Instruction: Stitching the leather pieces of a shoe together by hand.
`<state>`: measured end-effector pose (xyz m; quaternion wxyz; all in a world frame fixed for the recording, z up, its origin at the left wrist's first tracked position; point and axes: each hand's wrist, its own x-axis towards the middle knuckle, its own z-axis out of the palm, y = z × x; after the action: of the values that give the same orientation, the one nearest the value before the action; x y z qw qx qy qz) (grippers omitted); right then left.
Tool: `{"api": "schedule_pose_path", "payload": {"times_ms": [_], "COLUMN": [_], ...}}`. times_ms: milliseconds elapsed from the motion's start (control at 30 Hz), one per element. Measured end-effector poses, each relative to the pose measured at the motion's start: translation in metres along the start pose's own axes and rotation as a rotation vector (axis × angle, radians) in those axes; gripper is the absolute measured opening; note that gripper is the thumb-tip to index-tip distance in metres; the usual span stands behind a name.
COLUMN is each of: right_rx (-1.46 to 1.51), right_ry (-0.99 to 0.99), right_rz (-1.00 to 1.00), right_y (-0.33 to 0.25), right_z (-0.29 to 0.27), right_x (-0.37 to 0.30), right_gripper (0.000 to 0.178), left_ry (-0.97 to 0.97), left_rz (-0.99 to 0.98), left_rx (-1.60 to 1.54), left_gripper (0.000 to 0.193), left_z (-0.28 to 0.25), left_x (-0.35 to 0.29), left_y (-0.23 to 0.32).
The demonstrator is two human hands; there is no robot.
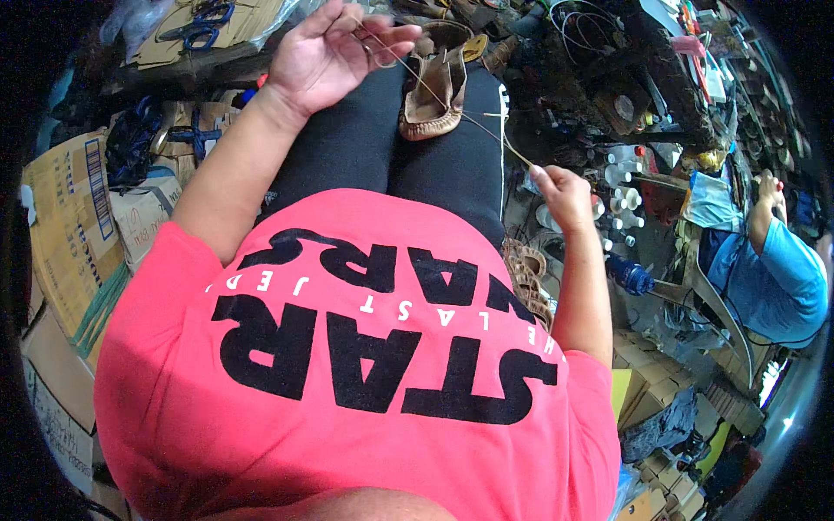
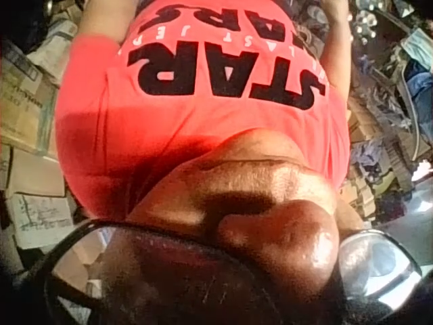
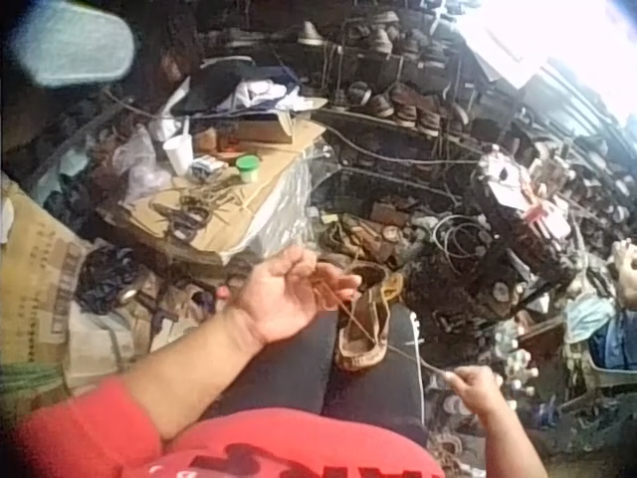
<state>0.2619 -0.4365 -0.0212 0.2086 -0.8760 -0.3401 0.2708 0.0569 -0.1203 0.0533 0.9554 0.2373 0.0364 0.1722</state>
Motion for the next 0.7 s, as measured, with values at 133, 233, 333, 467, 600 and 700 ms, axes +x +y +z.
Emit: {"api": "schedule_pose_path", "payload": {"times_ms": [133, 233, 333, 467, 600, 700], "right_rx": [-0.387, -0.391, 0.503, 0.71, 0.113, -0.411], "right_ry": [0.13, 0.19, -0.052, 0.325, 0.519, 0.522], "right_rz": [-0.223, -0.228, 0.07, 0.236, -0.232, -0.607], "right_y": [0.027, 0.035, 0.064, 0.035, -0.029, -0.121], "right_z": [0.002, 0.017, 0.023, -0.003, -0.03, -0.025], "right_x": [-0.012, -0.008, -0.01, -0.005, 0.028, 0.03], "right_gripper": [0.037, 0.037, 0.035, 0.05, 0.039, 0.028], "left_ry": [-0.509, -0.317, 0.118, 0.576, -0.193, -0.226], "left_rz": [-0.28, -0.308, -0.168, -0.059, 0.32, 0.483], "left_rx": [-0.42, -0.354, 0.615, 1.441, 1.854, 1.846], "left_gripper": [0.04, 0.04, 0.041, 0.037, 0.023, 0.027], "left_z": [-0.131, -0.148, -0.106, -0.107, -0.013, -0.022], "left_x": [0.013, 0.013, 0.001, -0.017, -0.019, 0.012], "left_y": [0.035, 0.045, 0.063, 0.081, -0.013, -0.034]}}
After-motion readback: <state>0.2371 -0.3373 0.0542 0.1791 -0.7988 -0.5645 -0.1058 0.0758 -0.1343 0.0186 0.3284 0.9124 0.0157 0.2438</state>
